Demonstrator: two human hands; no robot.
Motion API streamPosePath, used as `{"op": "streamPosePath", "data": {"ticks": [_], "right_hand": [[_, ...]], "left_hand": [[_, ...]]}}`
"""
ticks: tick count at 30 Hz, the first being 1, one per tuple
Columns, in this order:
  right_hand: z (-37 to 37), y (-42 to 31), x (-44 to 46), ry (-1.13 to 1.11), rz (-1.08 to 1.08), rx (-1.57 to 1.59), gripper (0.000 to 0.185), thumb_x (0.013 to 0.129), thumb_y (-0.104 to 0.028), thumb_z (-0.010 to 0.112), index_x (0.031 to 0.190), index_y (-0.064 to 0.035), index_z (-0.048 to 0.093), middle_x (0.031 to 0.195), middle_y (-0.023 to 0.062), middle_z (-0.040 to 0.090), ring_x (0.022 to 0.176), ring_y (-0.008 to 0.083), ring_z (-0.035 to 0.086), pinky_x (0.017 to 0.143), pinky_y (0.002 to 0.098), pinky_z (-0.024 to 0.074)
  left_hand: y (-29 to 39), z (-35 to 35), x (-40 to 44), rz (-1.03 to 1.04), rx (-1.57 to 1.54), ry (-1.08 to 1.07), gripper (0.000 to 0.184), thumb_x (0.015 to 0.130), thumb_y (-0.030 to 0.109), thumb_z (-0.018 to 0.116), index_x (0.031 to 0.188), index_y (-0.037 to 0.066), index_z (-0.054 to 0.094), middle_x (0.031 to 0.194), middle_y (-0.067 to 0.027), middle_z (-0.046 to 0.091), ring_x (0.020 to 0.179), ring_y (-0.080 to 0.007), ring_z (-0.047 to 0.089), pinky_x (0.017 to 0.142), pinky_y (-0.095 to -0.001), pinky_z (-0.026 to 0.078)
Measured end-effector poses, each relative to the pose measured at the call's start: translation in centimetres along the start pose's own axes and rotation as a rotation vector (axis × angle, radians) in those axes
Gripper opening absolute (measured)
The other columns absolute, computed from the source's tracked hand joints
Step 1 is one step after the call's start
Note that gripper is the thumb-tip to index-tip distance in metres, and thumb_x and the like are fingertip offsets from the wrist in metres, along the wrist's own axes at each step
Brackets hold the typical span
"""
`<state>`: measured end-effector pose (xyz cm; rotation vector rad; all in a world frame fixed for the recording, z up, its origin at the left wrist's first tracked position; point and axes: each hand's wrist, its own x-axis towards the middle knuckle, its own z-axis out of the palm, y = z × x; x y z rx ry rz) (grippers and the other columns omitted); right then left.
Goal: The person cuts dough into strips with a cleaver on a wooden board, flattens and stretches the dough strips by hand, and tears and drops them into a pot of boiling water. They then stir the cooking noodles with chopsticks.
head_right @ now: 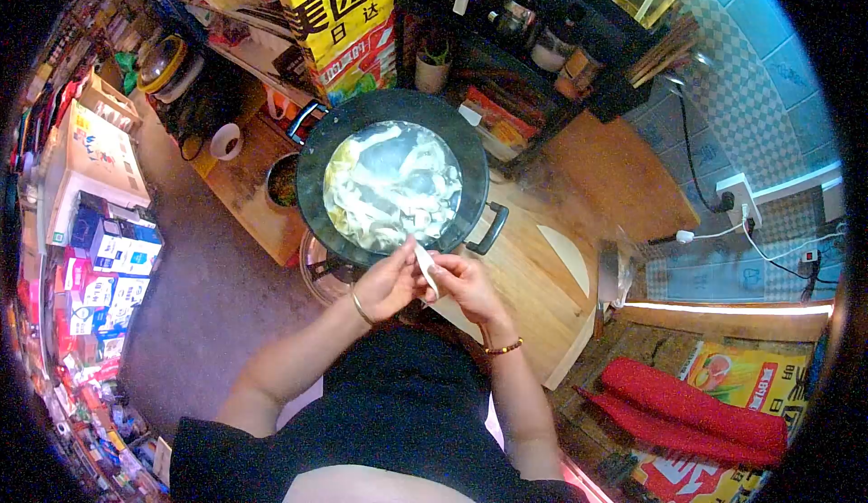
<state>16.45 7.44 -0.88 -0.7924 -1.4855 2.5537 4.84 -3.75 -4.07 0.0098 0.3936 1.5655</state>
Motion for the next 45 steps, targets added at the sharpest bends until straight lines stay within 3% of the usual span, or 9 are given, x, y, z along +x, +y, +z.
{"op": "streamPosePath", "data": {"ticks": [8,16,18,20,21,24,36,39,45], "right_hand": [[-0.6,0.7,-0.1,0.029,0.09,-0.365,0.02,0.084,-0.02,0.056,0.08,-0.0006,0.057,0.059,0.0013,0.056,0.048,0.0068,0.053,0.042,0.0177,0.0411],[-0.8,0.4,-0.6,-0.014,0.013,-0.098,0.018,0.086,-0.015,0.052,0.091,0.0022,0.057,0.069,0.0048,0.059,0.054,0.009,0.055,0.05,0.02,0.0445],[0.1,0.1,-0.1,-0.01,-0.004,-0.03,0.019,0.087,-0.015,0.051,0.092,0.0021,0.057,0.071,0.0049,0.059,0.056,0.009,0.055,0.052,0.0202,0.0445],[1.1,-0.5,0.1,-0.022,0.014,-0.035,0.02,0.088,-0.016,0.049,0.094,0.0017,0.057,0.073,0.0049,0.06,0.059,0.0088,0.055,0.055,0.0204,0.044],[0.8,0.0,0.3,-0.019,0.008,-0.087,0.018,0.087,-0.017,0.051,0.09,0.0001,0.058,0.071,0.0039,0.059,0.056,0.0082,0.054,0.053,0.0195,0.0435],[0.5,0.1,0.2,0.023,0.073,-0.275,0.017,0.085,-0.017,0.055,0.085,-0.0011,0.058,0.067,0.0026,0.059,0.053,0.0073,0.053,0.049,0.0188,0.0423],[-0.7,-0.2,-1.0,0.04,0.018,-0.128,0.015,0.084,-0.013,0.055,0.086,0.0016,0.057,0.067,0.0055,0.059,0.051,0.0092,0.053,0.048,0.0208,0.0446],[-0.4,0.3,-0.1,0.027,0.003,0.001,0.015,0.084,-0.013,0.054,0.087,0.0015,0.057,0.069,0.0059,0.06,0.054,0.0087,0.054,0.048,0.0212,0.0448],[-0.2,0.2,-0.1,0.032,0.112,-0.273,0.017,0.084,-0.017,0.056,0.085,-0.0009,0.058,0.067,0.0033,0.059,0.051,0.0067,0.053,0.046,0.0185,0.0422]], "left_hand": [[2.0,2.1,-0.2,0.364,0.223,0.536,0.026,0.09,0.021,0.045,0.099,-0.002,0.049,0.09,-0.0129,0.059,0.083,-0.0214,0.061,0.07,-0.0315,0.051],[3.1,1.8,0.1,0.46,0.152,0.486,0.036,0.092,0.033,0.036,0.104,0.001,0.047,0.096,-0.0124,0.057,0.087,-0.0239,0.059,0.075,-0.0348,0.048],[1.0,0.4,0.0,0.03,0.002,0.078,0.043,0.091,0.039,0.035,0.104,0.0,0.048,0.092,-0.0106,0.058,0.075,-0.0187,0.056,0.069,-0.03,0.046],[-0.9,-1.2,0.2,0.054,0.045,0.007,0.041,0.09,0.037,0.039,0.103,-0.001,0.05,0.091,-0.01,0.058,0.07,-0.0158,0.054,0.067,-0.0262,0.046],[-0.7,1.7,0.0,0.147,0.25,0.328,0.036,0.09,0.031,0.043,0.102,-0.002,0.051,0.089,-0.009,0.058,0.066,-0.0137,0.052,0.064,-0.0246,0.046],[0.3,2.1,0.1,0.309,0.267,0.433,0.028,0.09,0.021,0.044,0.102,-0.004,0.049,0.093,-0.0118,0.059,0.082,-0.0196,0.059,0.072,-0.0316,0.05],[3.9,1.5,-0.5,0.536,0.224,0.515,0.032,0.091,0.027,0.042,0.104,-0.001,0.048,0.098,-0.0128,0.058,0.091,-0.0236,0.058,0.082,-0.0355,0.047],[1.3,1.2,-0.4,0.096,-0.023,0.2,0.039,0.089,0.038,0.044,0.105,0.003,0.049,0.095,-0.0077,0.057,0.087,-0.0173,0.055,0.073,-0.0325,0.045],[0.7,2.0,-0.2,0.311,0.174,0.458,0.022,0.089,0.016,0.045,0.101,-0.002,0.048,0.094,-0.0141,0.058,0.089,-0.0237,0.059,0.079,-0.0352,0.05]]}}
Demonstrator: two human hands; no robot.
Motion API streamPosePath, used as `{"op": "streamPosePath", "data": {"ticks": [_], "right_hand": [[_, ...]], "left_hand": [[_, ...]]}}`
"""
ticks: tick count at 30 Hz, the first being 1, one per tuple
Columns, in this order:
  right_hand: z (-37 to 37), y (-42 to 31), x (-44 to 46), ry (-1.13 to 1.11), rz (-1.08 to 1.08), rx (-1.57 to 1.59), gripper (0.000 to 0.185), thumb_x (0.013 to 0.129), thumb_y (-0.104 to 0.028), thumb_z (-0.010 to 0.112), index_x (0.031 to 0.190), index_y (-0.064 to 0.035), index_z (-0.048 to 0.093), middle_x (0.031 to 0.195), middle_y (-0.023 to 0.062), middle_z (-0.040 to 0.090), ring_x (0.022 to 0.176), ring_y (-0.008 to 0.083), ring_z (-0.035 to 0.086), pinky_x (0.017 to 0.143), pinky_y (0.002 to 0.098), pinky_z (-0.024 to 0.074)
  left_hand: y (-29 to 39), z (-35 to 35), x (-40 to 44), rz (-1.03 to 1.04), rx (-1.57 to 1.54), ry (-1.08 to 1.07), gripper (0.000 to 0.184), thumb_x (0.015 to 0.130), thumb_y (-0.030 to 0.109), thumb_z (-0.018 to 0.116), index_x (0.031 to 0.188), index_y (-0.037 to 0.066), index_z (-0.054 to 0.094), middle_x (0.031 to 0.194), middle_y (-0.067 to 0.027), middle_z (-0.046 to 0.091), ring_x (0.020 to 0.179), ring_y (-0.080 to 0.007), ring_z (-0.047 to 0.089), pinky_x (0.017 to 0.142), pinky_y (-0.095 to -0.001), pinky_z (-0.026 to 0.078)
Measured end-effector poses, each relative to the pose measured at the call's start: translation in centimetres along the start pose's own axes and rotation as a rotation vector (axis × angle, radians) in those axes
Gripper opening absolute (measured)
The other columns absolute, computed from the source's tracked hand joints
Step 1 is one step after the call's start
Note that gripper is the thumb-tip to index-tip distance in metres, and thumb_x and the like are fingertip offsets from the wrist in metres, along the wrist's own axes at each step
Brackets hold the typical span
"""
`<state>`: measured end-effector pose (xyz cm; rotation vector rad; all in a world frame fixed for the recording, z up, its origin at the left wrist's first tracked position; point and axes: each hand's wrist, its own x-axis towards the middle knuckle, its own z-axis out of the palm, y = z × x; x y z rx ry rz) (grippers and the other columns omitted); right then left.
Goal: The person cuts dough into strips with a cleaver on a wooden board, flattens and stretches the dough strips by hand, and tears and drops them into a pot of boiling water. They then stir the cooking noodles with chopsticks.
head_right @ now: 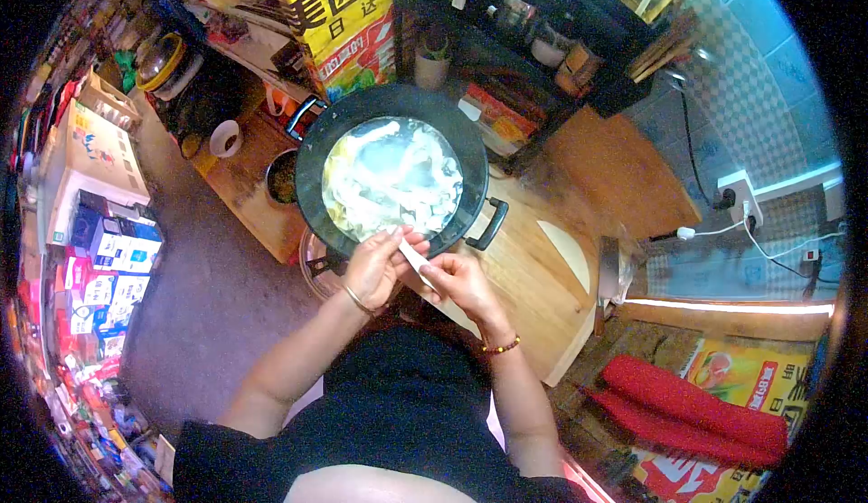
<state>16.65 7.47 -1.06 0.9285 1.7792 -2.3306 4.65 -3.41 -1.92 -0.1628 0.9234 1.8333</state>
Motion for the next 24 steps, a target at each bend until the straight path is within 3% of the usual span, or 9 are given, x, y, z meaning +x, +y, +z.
{"op": "streamPosePath", "data": {"ticks": [3,9,11,12,13,15,17,19,24], "right_hand": [[-0.1,-0.4,-0.5,0.028,0.05,-0.084,0.016,0.084,-0.016,0.056,0.083,-0.0006,0.058,0.062,0.0029,0.057,0.047,0.0053,0.05,0.041,0.0173,0.0397],[-0.8,0.3,-0.7,-0.011,-0.071,0.168,0.016,0.083,-0.015,0.056,0.085,0.0014,0.059,0.065,0.0043,0.058,0.049,0.0069,0.05,0.044,0.0182,0.041],[-0.3,0.0,-0.5,0.0,-0.072,0.244,0.015,0.083,-0.014,0.056,0.086,0.0006,0.058,0.066,0.0045,0.058,0.049,0.0073,0.051,0.044,0.019,0.0415],[0.0,-0.2,-0.3,0.011,-0.073,0.319,0.014,0.083,-0.014,0.056,0.087,-0.0002,0.058,0.066,0.0048,0.059,0.049,0.0078,0.052,0.043,0.0197,0.042],[0.3,-0.3,-0.1,0.01,-0.073,0.318,0.014,0.083,-0.014,0.056,0.087,-0.0002,0.058,0.066,0.0048,0.059,0.049,0.0078,0.052,0.043,0.0197,0.042],[0.7,-0.4,0.2,-0.026,-0.118,0.137,0.015,0.084,-0.014,0.056,0.089,-0.0008,0.057,0.067,0.0038,0.059,0.05,0.0075,0.052,0.044,0.0197,0.0414],[0.7,0.0,0.1,-0.006,-0.123,0.084,0.015,0.084,-0.016,0.055,0.087,-0.0009,0.057,0.066,0.0026,0.058,0.049,0.0066,0.051,0.043,0.0181,0.0394],[0.4,-0.5,-0.2,0.038,-0.004,-0.106,0.018,0.084,-0.018,0.056,0.081,-0.0002,0.058,0.063,0.0014,0.057,0.046,0.0046,0.049,0.039,0.0158,0.0355],[-0.1,0.3,-0.4,0.047,-0.057,0.042,0.014,0.084,-0.013,0.056,0.086,0.0002,0.057,0.064,0.0042,0.058,0.046,0.0068,0.05,0.041,0.0179,0.0378]], "left_hand": [[1.2,-0.3,0.2,0.044,-0.002,0.023,0.022,0.089,0.015,0.044,0.101,-0.003,0.048,0.094,-0.0147,0.058,0.086,-0.024,0.06,0.078,-0.0352,0.051],[2.8,-0.4,0.5,0.17,0.004,0.074,0.029,0.091,0.024,0.042,0.105,-0.001,0.048,0.099,-0.0135,0.057,0.094,-0.0244,0.057,0.081,-0.0348,0.048],[1.6,-0.2,0.5,0.047,-0.139,-0.027,0.036,0.091,0.032,0.038,0.107,0.0,0.047,0.102,-0.013,0.056,0.101,-0.0241,0.053,0.085,-0.0367,0.044],[0.7,-0.5,0.4,-0.188,-0.226,-0.143,0.042,0.091,0.037,0.035,0.108,0.0,0.047,0.103,-0.0126,0.056,0.104,-0.0237,0.05,0.087,-0.0377,0.042],[-0.2,-1.1,0.4,-0.309,-0.316,-0.535,0.04,0.091,0.034,0.037,0.109,0.0,0.046,0.104,-0.0122,0.055,0.102,-0.021,0.051,0.085,-0.0354,0.043],[-1.5,-0.2,-0.3,-0.113,-0.028,-0.214,0.034,0.091,0.028,0.041,0.108,-0.001,0.047,0.101,-0.0119,0.056,0.1,-0.0201,0.052,0.085,-0.0343,0.044],[-1.0,-0.2,0.2,-0.031,0.009,-0.106,0.028,0.09,0.022,0.043,0.105,-0.002,0.047,0.097,-0.0126,0.057,0.096,-0.0209,0.055,0.084,-0.0337,0.045],[-0.2,-0.2,0.2,0.026,0.003,-0.078,0.025,0.09,0.019,0.044,0.103,-0.002,0.047,0.095,-0.0141,0.057,0.091,-0.0233,0.057,0.083,-0.0353,0.046],[2.1,-0.4,0.2,0.087,-0.047,0.038,0.025,0.09,0.019,0.042,0.103,-0.002,0.047,0.096,-0.0149,0.057,0.091,-0.0245,0.058,0.081,-0.0371,0.048]]}}
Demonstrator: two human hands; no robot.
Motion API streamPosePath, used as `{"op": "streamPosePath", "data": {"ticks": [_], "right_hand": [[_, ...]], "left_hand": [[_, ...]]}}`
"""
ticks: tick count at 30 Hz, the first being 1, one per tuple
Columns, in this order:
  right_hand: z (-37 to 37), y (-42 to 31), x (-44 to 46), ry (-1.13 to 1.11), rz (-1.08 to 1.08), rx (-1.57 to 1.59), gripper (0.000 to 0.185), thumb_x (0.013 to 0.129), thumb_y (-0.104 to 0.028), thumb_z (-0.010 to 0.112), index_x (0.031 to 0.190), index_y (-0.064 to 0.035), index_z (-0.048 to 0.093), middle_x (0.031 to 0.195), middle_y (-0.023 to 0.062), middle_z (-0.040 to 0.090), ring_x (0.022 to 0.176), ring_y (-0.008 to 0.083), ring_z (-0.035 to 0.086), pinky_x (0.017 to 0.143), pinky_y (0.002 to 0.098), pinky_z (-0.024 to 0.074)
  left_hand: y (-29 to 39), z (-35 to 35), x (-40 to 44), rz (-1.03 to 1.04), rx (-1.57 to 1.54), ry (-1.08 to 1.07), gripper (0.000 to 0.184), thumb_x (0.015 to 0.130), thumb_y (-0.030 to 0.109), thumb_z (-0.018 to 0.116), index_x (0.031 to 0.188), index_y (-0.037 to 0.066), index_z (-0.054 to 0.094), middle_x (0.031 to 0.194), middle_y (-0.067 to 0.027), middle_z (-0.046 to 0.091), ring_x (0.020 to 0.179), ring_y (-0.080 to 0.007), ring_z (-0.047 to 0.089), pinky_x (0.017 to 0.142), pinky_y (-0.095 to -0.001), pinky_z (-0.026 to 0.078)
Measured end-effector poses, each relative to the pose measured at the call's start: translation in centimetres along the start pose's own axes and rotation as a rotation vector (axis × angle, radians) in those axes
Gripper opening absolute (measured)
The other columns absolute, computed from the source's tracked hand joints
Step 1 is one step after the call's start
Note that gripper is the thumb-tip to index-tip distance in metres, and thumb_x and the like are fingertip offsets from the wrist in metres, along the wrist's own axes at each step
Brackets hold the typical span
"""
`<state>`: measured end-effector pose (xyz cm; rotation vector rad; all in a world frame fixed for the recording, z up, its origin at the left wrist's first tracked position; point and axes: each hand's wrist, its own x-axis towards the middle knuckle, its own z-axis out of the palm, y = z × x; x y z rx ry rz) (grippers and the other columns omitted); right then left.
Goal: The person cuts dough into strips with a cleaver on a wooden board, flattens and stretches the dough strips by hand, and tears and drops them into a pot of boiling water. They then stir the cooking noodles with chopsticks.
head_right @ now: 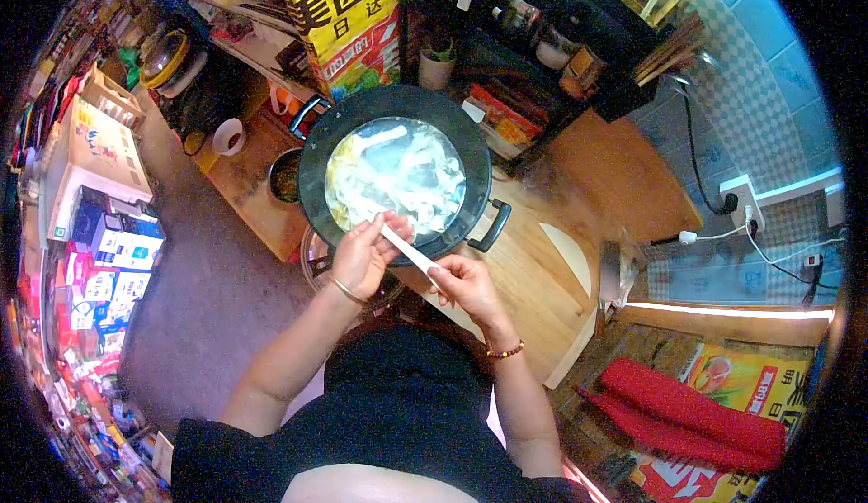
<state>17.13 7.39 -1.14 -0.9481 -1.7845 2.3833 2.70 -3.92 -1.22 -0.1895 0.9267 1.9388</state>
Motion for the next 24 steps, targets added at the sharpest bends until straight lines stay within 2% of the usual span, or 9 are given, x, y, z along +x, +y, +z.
{"op": "streamPosePath", "data": {"ticks": [3,5,6,7,10,11,14,21,24], "right_hand": [[-0.2,0.1,-0.1,-0.046,-0.023,0.077,0.015,0.084,-0.014,0.055,0.09,0.0006,0.057,0.067,0.0047,0.059,0.05,0.0073,0.051,0.044,0.0187,0.0394],[0.3,-0.5,0.0,-0.052,-0.026,0.169,0.016,0.084,-0.014,0.055,0.091,0.0006,0.057,0.069,0.0044,0.059,0.052,0.0073,0.052,0.046,0.0187,0.0397],[0.7,-0.7,0.2,-0.057,-0.031,0.26,0.017,0.085,-0.015,0.055,0.092,0.0007,0.056,0.07,0.0042,0.06,0.054,0.0072,0.052,0.048,0.0187,0.0399],[0.8,-0.7,0.4,-0.058,-0.031,0.259,0.017,0.085,-0.015,0.055,0.092,0.0007,0.056,0.07,0.0042,0.06,0.054,0.0072,0.052,0.048,0.0187,0.0399],[1.2,-0.5,0.9,-0.054,-0.049,0.142,0.018,0.084,-0.017,0.055,0.092,-0.0009,0.057,0.069,0.0025,0.059,0.052,0.006,0.05,0.047,0.0176,0.0379],[1.2,-0.4,0.7,-0.049,-0.045,0.145,0.018,0.084,-0.017,0.055,0.092,-0.0009,0.057,0.069,0.0025,0.059,0.052,0.006,0.05,0.047,0.0176,0.0379],[0.9,-0.5,0.5,0.01,0.037,-0.098,0.016,0.083,-0.017,0.058,0.087,-0.0012,0.058,0.063,0.001,0.058,0.047,0.0047,0.048,0.043,0.0166,0.0354],[0.2,0.1,0.3,0.037,-0.006,0.06,0.014,0.083,-0.014,0.057,0.086,0.0001,0.058,0.063,0.0034,0.058,0.048,0.0061,0.049,0.045,0.017,0.0359],[0.2,-0.2,0.2,0.01,-0.029,0.152,0.013,0.082,-0.013,0.058,0.086,0.0003,0.058,0.065,0.0045,0.058,0.051,0.0066,0.05,0.046,0.0179,0.0375]], "left_hand": [[0.6,-0.2,0.5,0.063,0.025,0.02,0.029,0.091,0.024,0.04,0.104,-0.001,0.046,0.098,-0.015,0.057,0.093,-0.0253,0.057,0.082,-0.0364,0.047],[-0.2,0.0,0.6,0.061,-0.045,-0.063,0.033,0.091,0.028,0.04,0.108,0.0,0.045,0.1,-0.014,0.056,0.093,-0.0217,0.056,0.079,-0.0341,0.047],[-0.4,0.8,-0.3,-0.177,-0.095,-0.072,0.038,0.091,0.032,0.04,0.111,0.001,0.044,0.102,-0.012,0.055,0.095,-0.02,0.054,0.076,-0.0337,0.046],[-1.7,-0.5,-0.1,-0.314,-0.154,-0.454,0.04,0.09,0.034,0.04,0.111,-0.001,0.044,0.103,-0.0108,0.055,0.091,-0.0188,0.054,0.073,-0.0321,0.046],[-3.5,0.1,-0.9,-0.138,0.038,-0.217,0.032,0.091,0.026,0.043,0.105,-0.003,0.047,0.1,-0.0124,0.056,0.086,-0.0175,0.056,0.074,-0.031,0.047],[-3.3,0.2,-0.8,-0.145,0.039,-0.216,0.032,0.091,0.026,0.043,0.105,-0.003,0.047,0.1,-0.0124,0.056,0.086,-0.0175,0.056,0.074,-0.031,0.047],[-2.1,0.4,-0.7,-0.044,0.064,-0.071,0.026,0.09,0.019,0.043,0.104,-0.003,0.046,0.097,-0.0163,0.057,0.093,-0.0239,0.057,0.081,-0.0352,0.047],[0.6,0.2,0.0,0.05,0.017,0.011,0.025,0.09,0.017,0.041,0.106,-0.003,0.046,0.1,-0.0177,0.056,0.092,-0.0262,0.058,0.084,-0.037,0.046],[0.4,0.3,0.4,0.106,-0.048,0.018,0.028,0.091,0.021,0.041,0.106,-0.003,0.046,0.102,-0.0166,0.055,0.095,-0.0241,0.056,0.083,-0.0335,0.046]]}}
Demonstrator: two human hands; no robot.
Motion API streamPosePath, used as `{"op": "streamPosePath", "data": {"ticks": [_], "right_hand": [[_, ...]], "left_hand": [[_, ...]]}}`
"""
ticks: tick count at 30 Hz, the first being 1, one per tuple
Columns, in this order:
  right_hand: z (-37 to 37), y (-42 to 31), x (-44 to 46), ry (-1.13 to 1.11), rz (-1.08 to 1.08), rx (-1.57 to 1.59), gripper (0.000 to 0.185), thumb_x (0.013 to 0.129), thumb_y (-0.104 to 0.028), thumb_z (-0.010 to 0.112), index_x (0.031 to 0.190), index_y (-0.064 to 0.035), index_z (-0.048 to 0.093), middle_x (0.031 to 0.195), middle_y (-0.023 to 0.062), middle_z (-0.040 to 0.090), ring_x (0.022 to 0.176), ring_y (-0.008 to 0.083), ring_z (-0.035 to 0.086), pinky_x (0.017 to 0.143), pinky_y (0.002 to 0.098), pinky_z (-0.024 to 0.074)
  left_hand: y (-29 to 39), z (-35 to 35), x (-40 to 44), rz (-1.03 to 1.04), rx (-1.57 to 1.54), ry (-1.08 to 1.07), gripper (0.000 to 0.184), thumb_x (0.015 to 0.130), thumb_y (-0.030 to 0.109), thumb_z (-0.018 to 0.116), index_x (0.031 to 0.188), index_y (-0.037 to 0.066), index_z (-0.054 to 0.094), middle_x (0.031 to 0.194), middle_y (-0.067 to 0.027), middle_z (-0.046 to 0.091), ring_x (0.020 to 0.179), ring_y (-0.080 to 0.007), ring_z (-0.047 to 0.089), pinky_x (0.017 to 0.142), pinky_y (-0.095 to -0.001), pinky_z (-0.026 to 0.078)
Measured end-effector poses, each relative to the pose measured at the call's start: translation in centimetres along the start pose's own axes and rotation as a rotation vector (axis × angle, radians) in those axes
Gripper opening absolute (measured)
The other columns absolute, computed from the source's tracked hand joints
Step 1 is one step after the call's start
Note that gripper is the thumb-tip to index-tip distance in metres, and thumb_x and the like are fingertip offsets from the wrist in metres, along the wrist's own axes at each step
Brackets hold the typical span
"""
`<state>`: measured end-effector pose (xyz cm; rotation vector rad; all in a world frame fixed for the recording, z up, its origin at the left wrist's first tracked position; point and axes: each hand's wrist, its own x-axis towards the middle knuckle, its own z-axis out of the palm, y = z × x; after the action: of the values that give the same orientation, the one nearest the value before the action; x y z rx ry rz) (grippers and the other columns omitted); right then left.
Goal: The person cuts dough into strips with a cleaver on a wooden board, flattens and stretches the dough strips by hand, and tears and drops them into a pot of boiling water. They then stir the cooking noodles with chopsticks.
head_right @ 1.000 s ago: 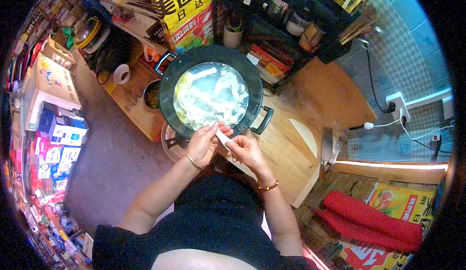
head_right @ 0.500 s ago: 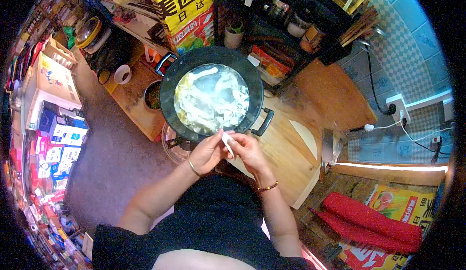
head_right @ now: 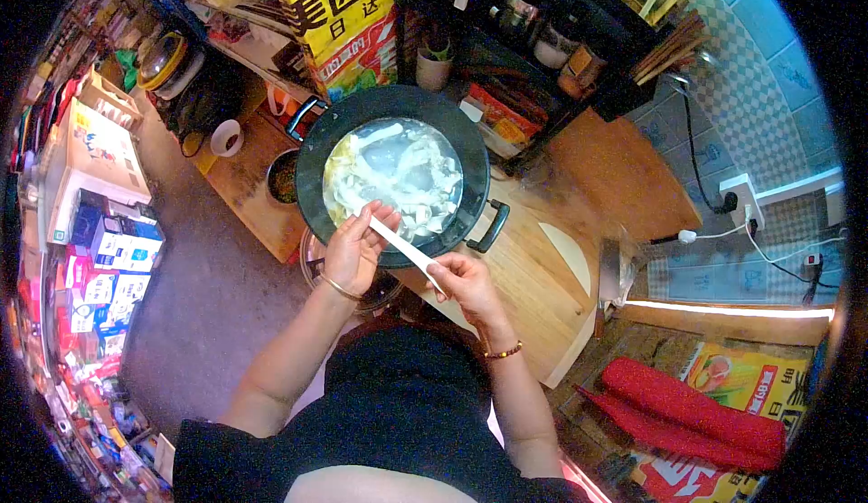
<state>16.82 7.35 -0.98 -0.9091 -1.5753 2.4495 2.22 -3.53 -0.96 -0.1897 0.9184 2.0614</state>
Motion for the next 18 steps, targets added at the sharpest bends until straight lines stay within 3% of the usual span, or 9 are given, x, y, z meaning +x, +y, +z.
{"op": "streamPosePath", "data": {"ticks": [1,3,5,6,9,13,17,18], "right_hand": [[0.1,0.0,0.1,0.001,0.0,0.0,0.013,0.082,-0.013,0.058,0.086,0.0003,0.058,0.065,0.0045,0.058,0.051,0.0066,0.05,0.046,0.0179,0.0375],[0.4,0.1,0.4,0.01,0.017,0.166,0.012,0.082,-0.011,0.057,0.086,0.0002,0.058,0.068,0.0048,0.059,0.054,0.007,0.051,0.048,0.0187,0.0395],[0.5,0.0,0.7,0.014,0.015,0.161,0.011,0.083,-0.01,0.056,0.086,0.0002,0.058,0.071,0.0041,0.059,0.055,0.0071,0.051,0.05,0.019,0.0409],[0.5,0.0,0.7,-0.006,0.005,0.057,0.011,0.083,-0.01,0.056,0.086,0.0003,0.058,0.071,0.0038,0.059,0.056,0.0069,0.051,0.05,0.0193,0.0411],[0.3,0.2,0.5,0.002,0.002,-0.075,0.01,0.082,-0.01,0.058,0.084,0.0001,0.057,0.07,0.0033,0.058,0.056,0.0069,0.051,0.05,0.0198,0.0411],[-0.5,0.5,0.3,0.014,0.004,-0.121,0.01,0.081,-0.009,0.059,0.082,0.0005,0.056,0.069,0.0039,0.058,0.056,0.0081,0.051,0.05,0.0202,0.0407],[-0.2,0.0,0.0,0.005,-0.016,-0.014,0.011,0.082,-0.01,0.058,0.085,0.0005,0.056,0.069,0.0048,0.058,0.057,0.0083,0.051,0.051,0.0201,0.0411],[-0.1,0.2,0.1,0.013,-0.018,0.047,0.012,0.082,-0.01,0.058,0.087,0.0009,0.056,0.071,0.0049,0.058,0.058,0.0082,0.051,0.052,0.0197,0.0414]], "left_hand": [[-0.2,0.2,0.0,0.038,-0.072,0.002,0.029,0.091,0.023,0.041,0.104,-0.003,0.047,0.101,-0.015,0.056,0.095,-0.0227,0.056,0.082,-0.0315,0.046],[-1.6,-0.4,-0.6,-0.38,-0.144,-0.122,0.033,0.091,0.029,0.041,0.109,0.002,0.047,0.103,-0.0107,0.055,0.097,-0.0183,0.053,0.08,-0.0323,0.044],[-4.2,-2.4,-1.0,-0.455,-0.199,-0.408,0.033,0.091,0.029,0.042,0.107,0.002,0.048,0.103,-0.0104,0.056,0.096,-0.0172,0.053,0.081,-0.0335,0.044],[-3.7,-0.9,-1.6,-0.33,-0.043,-0.183,0.03,0.09,0.026,0.044,0.103,-0.001,0.049,0.1,-0.012,0.057,0.095,-0.0194,0.055,0.082,-0.0333,0.045],[-2.4,-0.4,-1.0,-0.162,0.007,-0.104,0.028,0.09,0.021,0.045,0.102,-0.003,0.048,0.097,-0.0144,0.058,0.092,-0.0221,0.057,0.082,-0.0329,0.046],[-1.1,-0.2,-0.8,-0.089,0.007,-0.026,0.023,0.089,0.017,0.045,0.101,-0.003,0.049,0.095,-0.0161,0.058,0.089,-0.024,0.059,0.08,-0.033,0.048],[-0.2,-0.4,-0.2,-0.013,0.026,-0.025,0.025,0.09,0.02,0.044,0.101,-0.002,0.049,0.095,-0.0151,0.058,0.09,-0.024,0.059,0.08,-0.0324,0.047],[-0.3,-0.1,-0.3,0.008,0.058,-0.037,0.03,0.089,0.026,0.046,0.103,-0.001,0.049,0.097,-0.0117,0.057,0.091,-0.0206,0.057,0.081,-0.0309,0.045]]}}
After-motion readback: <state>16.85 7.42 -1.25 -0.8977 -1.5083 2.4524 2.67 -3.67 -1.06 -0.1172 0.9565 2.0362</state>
